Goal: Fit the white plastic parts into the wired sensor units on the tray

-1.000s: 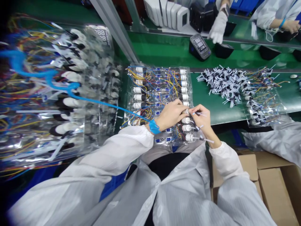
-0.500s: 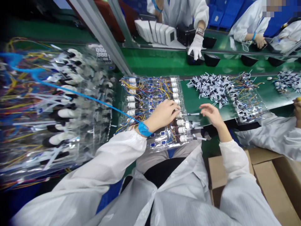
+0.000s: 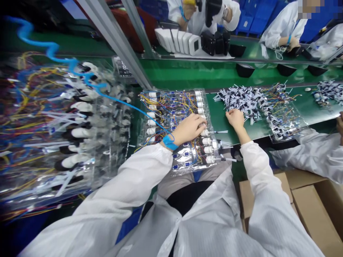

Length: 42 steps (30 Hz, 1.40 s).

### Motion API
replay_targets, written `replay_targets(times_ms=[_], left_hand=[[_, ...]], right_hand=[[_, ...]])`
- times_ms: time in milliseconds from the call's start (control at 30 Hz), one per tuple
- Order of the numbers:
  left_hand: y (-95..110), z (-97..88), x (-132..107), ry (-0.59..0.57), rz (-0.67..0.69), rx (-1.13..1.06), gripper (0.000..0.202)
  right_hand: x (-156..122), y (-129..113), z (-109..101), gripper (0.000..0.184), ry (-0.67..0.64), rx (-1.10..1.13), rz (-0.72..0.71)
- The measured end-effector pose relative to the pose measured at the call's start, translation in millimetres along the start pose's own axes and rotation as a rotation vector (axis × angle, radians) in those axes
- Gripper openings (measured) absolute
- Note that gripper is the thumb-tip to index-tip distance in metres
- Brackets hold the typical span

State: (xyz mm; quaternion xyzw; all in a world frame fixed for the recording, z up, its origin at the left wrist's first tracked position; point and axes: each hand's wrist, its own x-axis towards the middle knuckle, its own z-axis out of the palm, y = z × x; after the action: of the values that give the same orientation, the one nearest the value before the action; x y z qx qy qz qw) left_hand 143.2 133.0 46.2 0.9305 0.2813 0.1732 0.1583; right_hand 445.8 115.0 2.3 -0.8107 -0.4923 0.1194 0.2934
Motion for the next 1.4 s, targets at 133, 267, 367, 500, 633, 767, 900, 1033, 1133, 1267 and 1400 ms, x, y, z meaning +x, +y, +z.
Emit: replay_targets(times_ms=[133, 267, 367, 500, 633, 767, 900, 1033, 1133, 1267, 1400], left_hand=[[0.6, -1.5, 0.3, 0.003, -0.030, -0.056, 0.027], [0.7, -2.2, 1.7, -0.007, -0.059, -0.083, 0.028], [-1.0, -1.4, 1.9, -0.021, -0.061, -0.095, 0.030], [-4.0, -0.4, 1.8, 0.006, -0.043, -0.142, 0.030], [-8.0, -2.4, 2.7, -0.013, -0.026, -0.150, 0.032], [-9.7, -4.7, 1.8, -0.018, -0.001, -0.150, 0.029], [-5.7, -3.7, -0.2, 0.028, -0.067, -0.199, 0.029], [-1.8, -3.1, -0.2, 0.047, -0.139, -0.227, 0.030], [-0.9, -4.0, 0.0, 0.060, -0.147, -0.236, 0.029], [-1.1, -4.0, -0.1, 0.067, -0.132, -0.227, 0.027], [-0.8, -3.4, 0.7, 0.068, -0.147, -0.211, 0.028]], right_hand=[[-40.2, 11.2, -21.2, 0.027, -0.138, -0.018, -0.072], [-69.1, 20.9, -34.4, 0.013, -0.235, -0.066, -0.149], [-69.0, 14.6, -32.1, 0.008, -0.228, -0.078, -0.200], [-54.2, -8.8, -36.9, 0.013, -0.249, -0.049, -0.225], [-46.4, -45.3, -47.2, 0.016, -0.323, 0.446, -0.206], [-50.3, -77.0, -34.1, 0.030, -0.426, 0.827, -0.205], [-59.2, -84.0, -10.1, 0.031, -0.370, 0.706, -0.270], [-71.9, -76.6, 9.2, 0.025, -0.244, 0.711, -0.306], [-80.8, -72.3, 22.4, 0.030, -0.200, 0.812, -0.254], [-86.9, -68.9, 36.4, 0.042, -0.133, 0.904, -0.186], [-89.6, -66.5, 43.3, 0.044, -0.099, 0.913, -0.174]])
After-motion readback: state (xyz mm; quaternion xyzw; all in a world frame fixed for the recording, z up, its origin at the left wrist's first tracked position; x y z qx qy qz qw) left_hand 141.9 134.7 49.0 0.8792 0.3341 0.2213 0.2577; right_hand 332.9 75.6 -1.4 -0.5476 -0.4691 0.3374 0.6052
